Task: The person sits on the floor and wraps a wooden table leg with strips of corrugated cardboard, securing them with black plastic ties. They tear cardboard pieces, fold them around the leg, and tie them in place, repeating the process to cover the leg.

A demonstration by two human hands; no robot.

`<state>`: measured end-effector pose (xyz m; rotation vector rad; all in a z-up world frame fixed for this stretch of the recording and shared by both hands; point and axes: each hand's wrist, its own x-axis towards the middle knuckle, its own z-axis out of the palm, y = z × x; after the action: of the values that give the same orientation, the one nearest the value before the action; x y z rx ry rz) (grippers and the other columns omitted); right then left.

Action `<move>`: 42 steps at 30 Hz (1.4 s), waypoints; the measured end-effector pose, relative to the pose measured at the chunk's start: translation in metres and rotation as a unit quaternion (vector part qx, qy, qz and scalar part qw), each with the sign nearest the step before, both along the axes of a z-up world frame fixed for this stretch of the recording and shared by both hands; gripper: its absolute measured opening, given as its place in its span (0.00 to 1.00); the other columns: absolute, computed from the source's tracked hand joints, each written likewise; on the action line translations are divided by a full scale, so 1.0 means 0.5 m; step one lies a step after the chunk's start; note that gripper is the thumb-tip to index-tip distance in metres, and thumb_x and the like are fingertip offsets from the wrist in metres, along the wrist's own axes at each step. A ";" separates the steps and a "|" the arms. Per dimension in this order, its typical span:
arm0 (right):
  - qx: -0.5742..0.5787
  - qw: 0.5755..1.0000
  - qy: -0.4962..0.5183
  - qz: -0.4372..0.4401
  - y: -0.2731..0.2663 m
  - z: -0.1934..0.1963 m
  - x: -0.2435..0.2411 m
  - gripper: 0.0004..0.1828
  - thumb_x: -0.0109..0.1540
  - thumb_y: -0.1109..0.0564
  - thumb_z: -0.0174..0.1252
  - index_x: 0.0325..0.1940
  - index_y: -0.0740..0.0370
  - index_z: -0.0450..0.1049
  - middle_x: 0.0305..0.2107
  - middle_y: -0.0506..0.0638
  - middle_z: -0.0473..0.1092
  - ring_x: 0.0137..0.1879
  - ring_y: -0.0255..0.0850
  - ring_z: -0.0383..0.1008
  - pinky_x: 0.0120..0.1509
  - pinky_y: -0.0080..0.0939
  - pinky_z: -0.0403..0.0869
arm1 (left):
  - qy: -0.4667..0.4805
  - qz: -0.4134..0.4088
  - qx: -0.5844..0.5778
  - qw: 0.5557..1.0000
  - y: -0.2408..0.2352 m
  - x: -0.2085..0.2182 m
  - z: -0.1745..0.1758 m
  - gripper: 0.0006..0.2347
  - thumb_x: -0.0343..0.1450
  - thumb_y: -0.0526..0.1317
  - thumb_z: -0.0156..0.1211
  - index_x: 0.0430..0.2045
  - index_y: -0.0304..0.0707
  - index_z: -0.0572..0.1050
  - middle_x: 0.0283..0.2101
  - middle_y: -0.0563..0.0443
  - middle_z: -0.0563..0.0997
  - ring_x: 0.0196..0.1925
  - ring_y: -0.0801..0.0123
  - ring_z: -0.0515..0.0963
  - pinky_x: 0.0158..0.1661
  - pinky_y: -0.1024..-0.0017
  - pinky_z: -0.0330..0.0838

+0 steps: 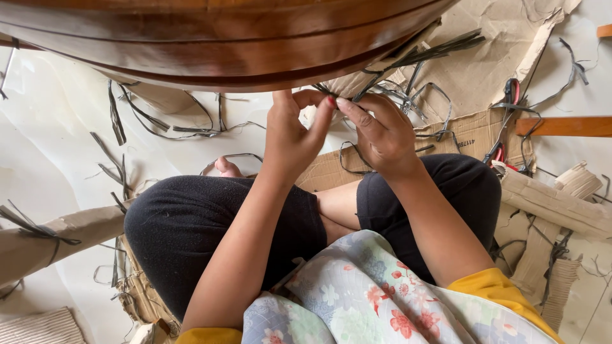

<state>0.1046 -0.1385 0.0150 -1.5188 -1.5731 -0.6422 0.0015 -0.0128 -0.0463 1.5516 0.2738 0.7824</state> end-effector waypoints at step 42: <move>-0.070 0.860 0.505 0.019 -0.030 -0.042 -0.001 0.06 0.59 0.73 0.71 0.37 0.74 0.79 0.29 0.56 0.69 0.39 0.39 0.77 0.45 0.40 0.78 | 0.045 0.026 -0.265 0.963 -0.037 0.011 -0.040 0.23 0.62 0.26 0.72 0.41 0.42 0.61 0.24 0.49 0.83 0.33 0.74 0.86 0.62 0.66 0.69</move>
<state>0.1042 -0.1535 -0.0061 -1.5235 -0.8163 0.3142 0.0070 -0.0311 -0.0663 1.0746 0.5450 0.6137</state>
